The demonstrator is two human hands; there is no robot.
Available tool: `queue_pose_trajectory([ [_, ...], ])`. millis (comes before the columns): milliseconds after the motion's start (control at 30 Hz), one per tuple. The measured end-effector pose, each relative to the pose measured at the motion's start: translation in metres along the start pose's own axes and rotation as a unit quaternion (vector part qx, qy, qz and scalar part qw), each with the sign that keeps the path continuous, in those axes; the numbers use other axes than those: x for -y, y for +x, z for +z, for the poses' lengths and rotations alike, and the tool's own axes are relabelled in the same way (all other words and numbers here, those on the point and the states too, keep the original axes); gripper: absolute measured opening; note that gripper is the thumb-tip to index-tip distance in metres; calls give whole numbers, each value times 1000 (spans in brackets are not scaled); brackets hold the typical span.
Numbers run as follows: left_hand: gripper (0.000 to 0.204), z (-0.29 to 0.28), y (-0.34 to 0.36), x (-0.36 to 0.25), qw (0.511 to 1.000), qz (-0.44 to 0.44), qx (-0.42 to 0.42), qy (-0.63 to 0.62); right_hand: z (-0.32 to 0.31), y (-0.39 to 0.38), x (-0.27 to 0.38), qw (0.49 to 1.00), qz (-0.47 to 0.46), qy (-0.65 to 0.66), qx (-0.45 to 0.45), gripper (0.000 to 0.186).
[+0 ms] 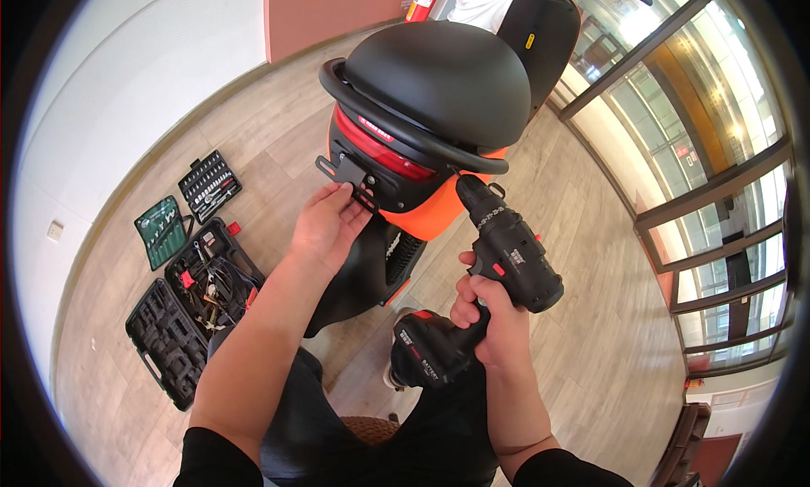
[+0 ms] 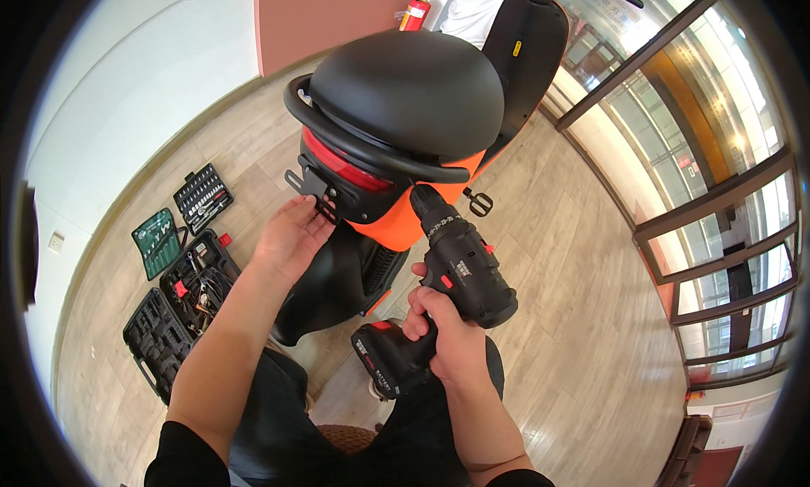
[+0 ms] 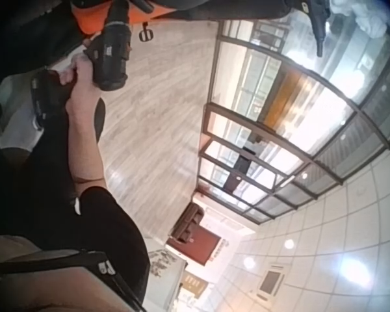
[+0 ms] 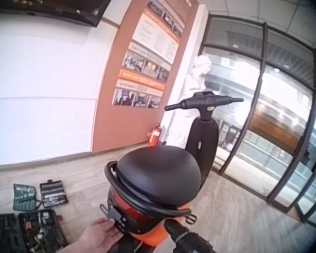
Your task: Using an electric drill and hand tools to remove or install panels on an electric scooter.
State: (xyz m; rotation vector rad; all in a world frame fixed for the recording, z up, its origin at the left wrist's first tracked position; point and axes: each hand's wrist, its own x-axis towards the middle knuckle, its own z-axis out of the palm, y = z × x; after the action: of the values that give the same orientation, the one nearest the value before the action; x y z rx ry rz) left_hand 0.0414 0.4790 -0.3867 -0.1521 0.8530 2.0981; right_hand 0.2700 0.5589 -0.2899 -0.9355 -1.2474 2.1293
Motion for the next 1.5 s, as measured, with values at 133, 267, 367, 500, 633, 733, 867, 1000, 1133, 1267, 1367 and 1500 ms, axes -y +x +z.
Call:
queue_pose_trajectory([
  [133, 9, 1, -1, -1, 1000, -2, -8, -2, 1, -1, 4, 998, 28, 48, 8, 33],
  [267, 9, 2, -1, -1, 1000, -1, -9, 1, 5, -3, 2, 998, 34, 61, -2, 32],
  [367, 10, 5, -3, -2, 1000, 1, -18, 2, 8, -4, 1, 994, 44, 100, 7, 33],
  [500, 10, 5, -2, -1, 1000, 1, -18, 4, 12, -5, 2, 997, 34, 74, 12, 32],
  [633, 10, 3, -1, 0, 1000, 6, -10, 6, 19, -6, 2, 1000, 7, 15, 13, 30],
  [733, 10, 7, -3, -1, 1000, 9, -13, 5, 22, -7, -1, 999, -20, -31, 3, 31],
  [867, 10, 7, -5, -1, 1000, 17, -15, 4, 25, -8, 5, 998, -26, -65, 1, 29],
  [1000, 9, 8, -5, -1, 1000, 18, -15, 3, 24, -8, 2, 996, -19, -81, -13, 25],
  [1133, 9, 9, -7, -1, 1000, 15, -12, -2, 23, -7, 0, 996, -19, -81, -24, 18],
  [1267, 9, 5, -4, 0, 1000, 16, -1, -5, 26, -7, 2, 998, -16, -59, -31, 8],
  [1367, 8, 9, -6, 0, 1000, 17, -17, -4, 25, -6, 1, 998, -19, -60, -20, 6],
  [1500, 8, 10, -8, 0, 1000, 18, -18, 1, 23, -7, -2, 997, -32, -62, -9, 4],
])
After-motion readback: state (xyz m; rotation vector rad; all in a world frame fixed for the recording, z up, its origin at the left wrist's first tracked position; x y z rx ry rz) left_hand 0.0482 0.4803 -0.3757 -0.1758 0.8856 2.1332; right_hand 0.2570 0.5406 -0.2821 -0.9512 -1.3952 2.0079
